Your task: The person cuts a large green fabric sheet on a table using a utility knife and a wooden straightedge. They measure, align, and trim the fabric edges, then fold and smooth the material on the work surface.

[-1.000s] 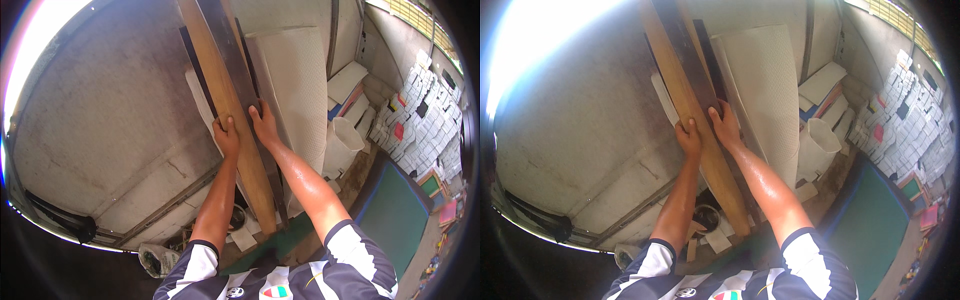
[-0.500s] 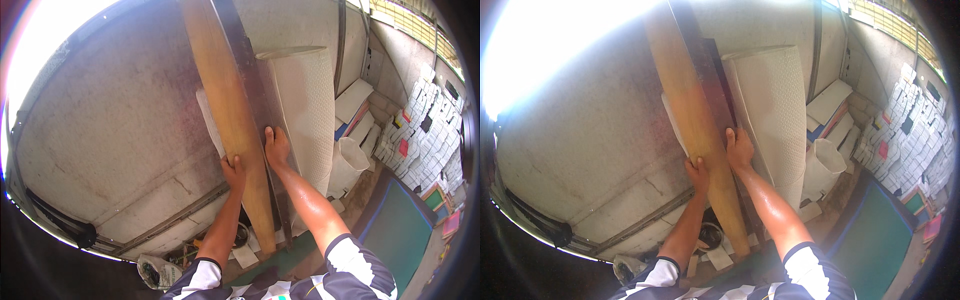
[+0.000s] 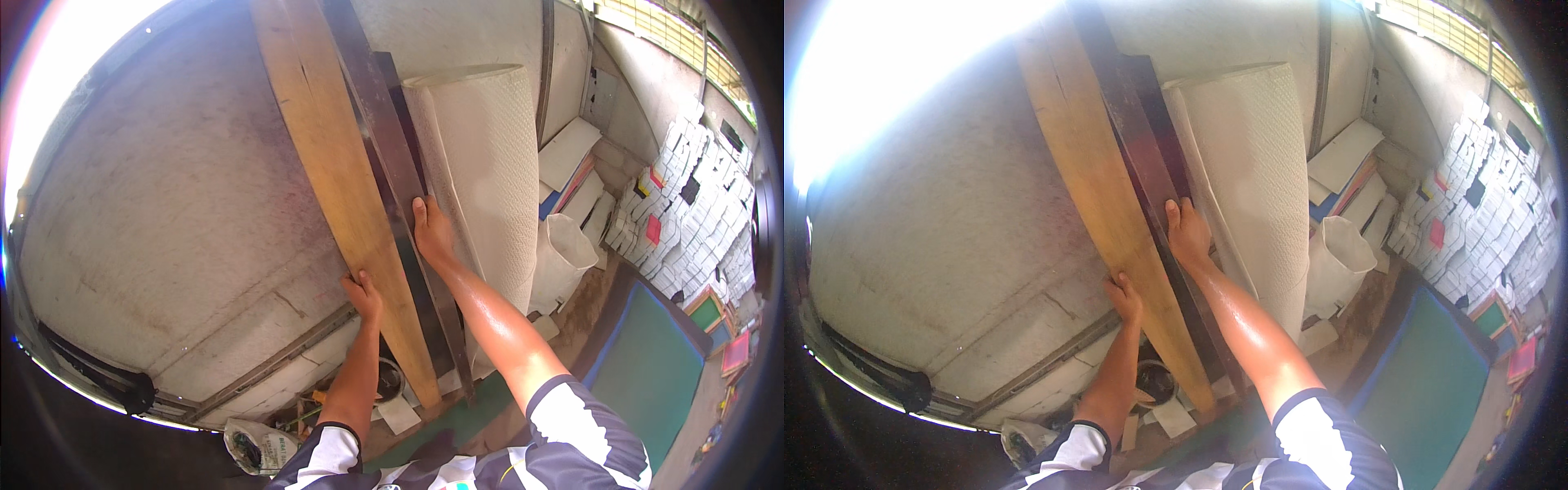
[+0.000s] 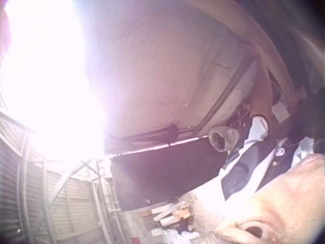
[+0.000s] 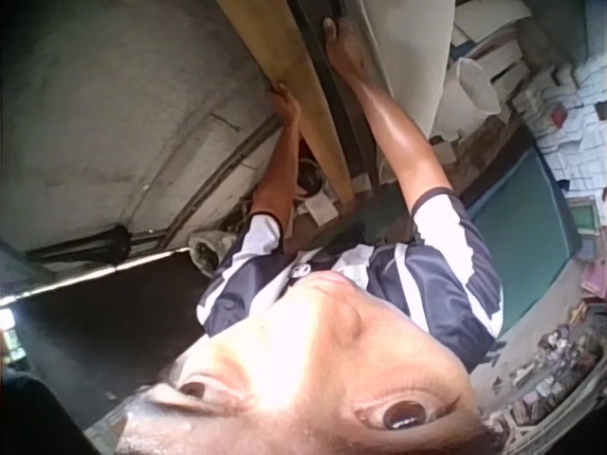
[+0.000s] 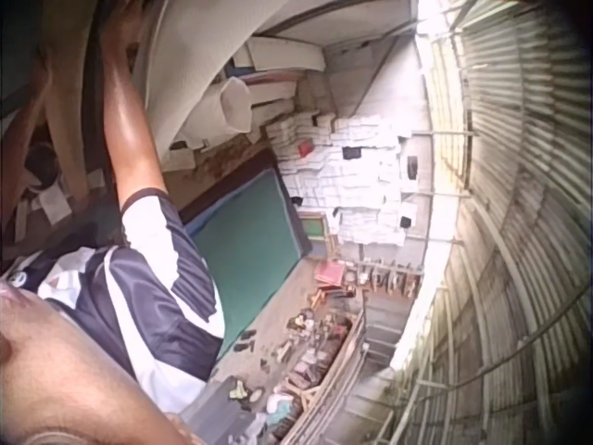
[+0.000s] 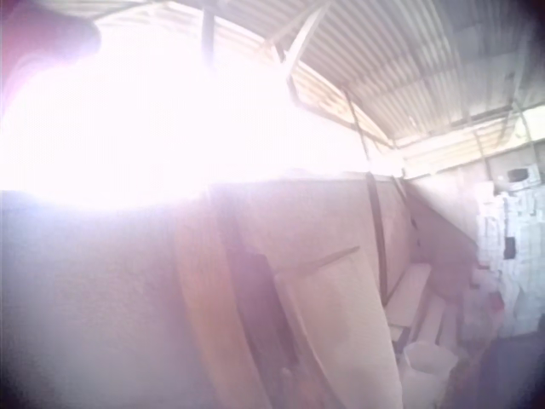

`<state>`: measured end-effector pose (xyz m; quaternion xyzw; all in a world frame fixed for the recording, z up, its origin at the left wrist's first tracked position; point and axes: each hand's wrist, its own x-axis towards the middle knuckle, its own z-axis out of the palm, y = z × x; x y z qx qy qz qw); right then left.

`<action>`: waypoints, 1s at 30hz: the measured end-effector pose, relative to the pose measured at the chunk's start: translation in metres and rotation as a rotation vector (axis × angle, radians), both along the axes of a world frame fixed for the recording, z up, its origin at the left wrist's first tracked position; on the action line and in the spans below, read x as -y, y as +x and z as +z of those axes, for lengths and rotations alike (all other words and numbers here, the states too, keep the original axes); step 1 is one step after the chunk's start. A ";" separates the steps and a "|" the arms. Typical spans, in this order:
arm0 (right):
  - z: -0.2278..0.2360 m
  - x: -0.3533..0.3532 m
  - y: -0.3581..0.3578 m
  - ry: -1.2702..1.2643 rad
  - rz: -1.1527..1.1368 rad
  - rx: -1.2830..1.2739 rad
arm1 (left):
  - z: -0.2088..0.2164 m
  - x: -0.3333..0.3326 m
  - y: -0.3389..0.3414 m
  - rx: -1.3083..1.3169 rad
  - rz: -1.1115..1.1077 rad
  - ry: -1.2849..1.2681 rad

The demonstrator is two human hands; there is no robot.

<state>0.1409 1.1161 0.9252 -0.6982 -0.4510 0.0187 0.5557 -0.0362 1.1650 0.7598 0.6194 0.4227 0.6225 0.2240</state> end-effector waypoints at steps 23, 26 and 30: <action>-0.122 0.185 0.017 -0.281 -0.027 -0.297 | -0.030 0.174 0.066 -0.329 -0.440 0.170; -0.165 0.261 0.038 -0.282 -0.203 -0.314 | -0.056 0.234 0.105 -0.338 -0.807 0.053; -0.201 0.372 0.049 -0.300 -0.438 -0.374 | -0.102 0.305 0.139 -0.358 -1.230 -0.159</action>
